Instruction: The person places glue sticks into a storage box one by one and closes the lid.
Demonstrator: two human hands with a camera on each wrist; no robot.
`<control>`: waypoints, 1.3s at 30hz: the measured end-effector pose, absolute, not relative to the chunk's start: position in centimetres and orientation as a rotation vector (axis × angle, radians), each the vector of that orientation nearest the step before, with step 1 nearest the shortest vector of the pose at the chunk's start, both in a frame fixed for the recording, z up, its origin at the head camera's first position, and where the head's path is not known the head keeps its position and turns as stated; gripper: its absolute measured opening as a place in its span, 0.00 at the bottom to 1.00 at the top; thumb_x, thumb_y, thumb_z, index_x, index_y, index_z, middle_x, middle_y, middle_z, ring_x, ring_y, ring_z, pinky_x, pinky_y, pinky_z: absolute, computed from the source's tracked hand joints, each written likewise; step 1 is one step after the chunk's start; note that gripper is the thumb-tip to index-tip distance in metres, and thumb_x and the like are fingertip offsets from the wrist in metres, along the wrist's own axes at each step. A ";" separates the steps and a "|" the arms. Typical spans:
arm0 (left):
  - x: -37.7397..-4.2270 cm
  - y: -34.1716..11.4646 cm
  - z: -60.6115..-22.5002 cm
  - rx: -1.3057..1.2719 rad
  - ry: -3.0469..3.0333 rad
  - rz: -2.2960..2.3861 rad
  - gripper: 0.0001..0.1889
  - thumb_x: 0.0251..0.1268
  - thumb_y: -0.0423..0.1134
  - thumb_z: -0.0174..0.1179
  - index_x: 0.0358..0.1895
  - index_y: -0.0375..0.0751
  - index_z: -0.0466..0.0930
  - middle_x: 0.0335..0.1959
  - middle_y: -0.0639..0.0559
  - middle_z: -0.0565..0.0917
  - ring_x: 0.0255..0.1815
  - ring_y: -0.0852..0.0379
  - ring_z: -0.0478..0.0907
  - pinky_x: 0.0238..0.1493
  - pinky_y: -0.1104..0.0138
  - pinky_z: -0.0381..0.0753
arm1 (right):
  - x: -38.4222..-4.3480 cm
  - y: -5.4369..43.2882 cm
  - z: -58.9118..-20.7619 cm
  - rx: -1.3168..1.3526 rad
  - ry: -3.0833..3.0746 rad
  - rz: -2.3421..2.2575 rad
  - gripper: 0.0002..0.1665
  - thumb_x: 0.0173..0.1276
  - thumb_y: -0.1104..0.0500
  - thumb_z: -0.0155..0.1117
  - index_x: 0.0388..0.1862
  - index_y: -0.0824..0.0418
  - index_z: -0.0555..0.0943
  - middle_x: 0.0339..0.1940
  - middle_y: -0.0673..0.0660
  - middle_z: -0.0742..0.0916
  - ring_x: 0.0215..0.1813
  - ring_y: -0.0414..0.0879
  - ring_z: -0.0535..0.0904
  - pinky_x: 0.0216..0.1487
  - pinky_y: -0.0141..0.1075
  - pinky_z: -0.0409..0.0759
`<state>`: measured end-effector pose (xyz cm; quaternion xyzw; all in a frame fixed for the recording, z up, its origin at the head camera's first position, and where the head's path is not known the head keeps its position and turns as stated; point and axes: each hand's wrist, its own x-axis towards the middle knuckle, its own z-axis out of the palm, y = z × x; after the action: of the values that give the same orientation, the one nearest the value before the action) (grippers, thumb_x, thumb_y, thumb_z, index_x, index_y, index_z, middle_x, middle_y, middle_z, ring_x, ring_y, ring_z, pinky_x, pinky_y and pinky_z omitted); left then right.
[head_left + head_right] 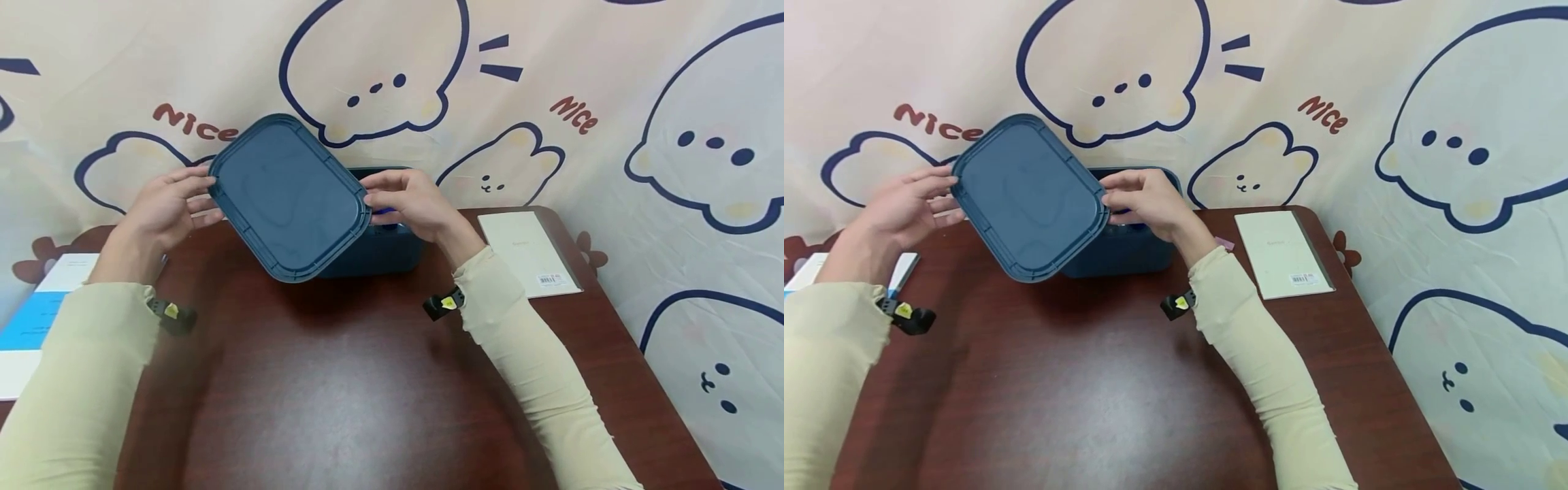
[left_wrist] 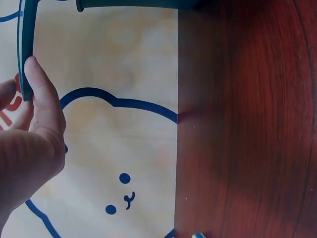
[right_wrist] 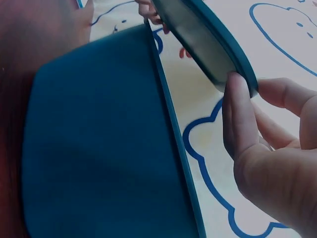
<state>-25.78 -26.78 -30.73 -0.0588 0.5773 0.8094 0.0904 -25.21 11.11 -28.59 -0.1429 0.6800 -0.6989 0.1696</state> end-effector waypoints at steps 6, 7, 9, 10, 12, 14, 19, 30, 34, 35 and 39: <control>-25.7 -26.1 -30.6 -0.099 1.663 2.429 0.12 0.69 0.32 0.64 0.52 0.42 0.87 0.42 0.49 0.88 0.35 0.50 0.88 0.33 0.59 0.89 | -25.4 12.4 -28.4 -0.430 1.913 -1.991 0.17 0.75 0.67 0.60 0.60 0.71 0.80 0.53 0.63 0.85 0.46 0.52 0.85 0.51 0.45 0.86; -25.7 -26.0 -30.6 -0.074 1.646 2.442 0.12 0.70 0.32 0.63 0.52 0.41 0.87 0.42 0.48 0.88 0.35 0.50 0.88 0.33 0.59 0.89 | -25.4 12.5 -28.3 -0.432 1.906 -2.005 0.17 0.76 0.67 0.59 0.61 0.71 0.80 0.53 0.64 0.85 0.46 0.52 0.85 0.50 0.45 0.86; -25.7 -25.8 -30.5 -0.028 1.609 2.477 0.12 0.70 0.30 0.61 0.53 0.40 0.86 0.42 0.47 0.88 0.35 0.49 0.88 0.33 0.58 0.88 | -25.3 12.8 -28.2 -0.417 1.880 -2.040 0.17 0.77 0.65 0.59 0.61 0.69 0.81 0.53 0.63 0.85 0.46 0.52 0.85 0.46 0.45 0.87; -25.7 -25.7 -30.4 -0.005 1.596 2.492 0.13 0.70 0.30 0.61 0.54 0.39 0.86 0.42 0.46 0.88 0.35 0.48 0.88 0.33 0.58 0.88 | -25.3 12.9 -28.3 -0.413 1.866 -2.058 0.18 0.77 0.63 0.58 0.62 0.68 0.80 0.54 0.62 0.85 0.46 0.52 0.85 0.44 0.45 0.87; -25.7 -25.4 -30.3 0.043 1.572 2.529 0.14 0.70 0.29 0.61 0.56 0.38 0.84 0.43 0.45 0.88 0.36 0.48 0.88 0.33 0.57 0.88 | -25.2 13.1 -28.3 -0.390 1.827 -2.093 0.18 0.79 0.61 0.57 0.62 0.67 0.81 0.53 0.61 0.85 0.46 0.52 0.85 0.42 0.46 0.88; -25.7 -25.0 -30.2 0.084 1.558 2.558 0.16 0.70 0.29 0.61 0.59 0.38 0.83 0.43 0.44 0.88 0.37 0.47 0.88 0.33 0.56 0.88 | -25.0 13.3 -28.4 -0.361 1.776 -2.121 0.19 0.81 0.57 0.55 0.62 0.66 0.81 0.52 0.61 0.84 0.47 0.53 0.84 0.40 0.47 0.88; -25.5 -24.0 -29.8 0.192 1.518 2.637 0.18 0.70 0.28 0.60 0.62 0.36 0.80 0.44 0.43 0.88 0.38 0.46 0.89 0.33 0.53 0.87 | -24.6 13.5 -28.6 -0.303 1.690 -2.110 0.23 0.83 0.52 0.51 0.62 0.66 0.79 0.49 0.61 0.82 0.51 0.54 0.81 0.42 0.52 0.87; -25.3 -22.3 -28.2 0.329 1.510 2.764 0.24 0.69 0.28 0.62 0.68 0.35 0.75 0.46 0.41 0.85 0.39 0.45 0.88 0.35 0.51 0.85 | -24.1 14.0 -27.4 -0.231 1.525 -2.179 0.29 0.80 0.39 0.48 0.70 0.52 0.75 0.61 0.62 0.75 0.55 0.57 0.78 0.47 0.63 0.82; -25.4 -22.1 -27.9 0.295 1.503 2.793 0.24 0.68 0.29 0.63 0.67 0.36 0.76 0.48 0.41 0.85 0.39 0.45 0.88 0.35 0.50 0.85 | -23.7 14.0 -26.9 -0.264 1.527 -2.180 0.29 0.81 0.41 0.47 0.71 0.54 0.76 0.59 0.62 0.78 0.55 0.57 0.78 0.48 0.65 0.80; -25.4 -22.1 -27.8 0.285 1.499 2.802 0.24 0.68 0.29 0.63 0.67 0.37 0.76 0.49 0.41 0.85 0.40 0.45 0.87 0.35 0.50 0.85 | -23.6 14.0 -26.8 -0.275 1.535 -2.186 0.29 0.82 0.42 0.47 0.71 0.55 0.76 0.59 0.62 0.79 0.55 0.57 0.77 0.48 0.66 0.79; -25.4 -21.8 -27.6 0.269 1.482 2.847 0.23 0.68 0.29 0.63 0.66 0.37 0.77 0.50 0.40 0.85 0.41 0.45 0.87 0.37 0.50 0.85 | -23.3 13.8 -26.2 -0.344 1.632 -2.220 0.28 0.82 0.46 0.47 0.70 0.61 0.77 0.61 0.63 0.81 0.58 0.58 0.78 0.47 0.64 0.81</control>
<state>-25.40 -21.81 -27.59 0.0836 0.4598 0.8832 -0.0397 -23.35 13.80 -26.16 -0.1218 0.5780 -0.7862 0.1816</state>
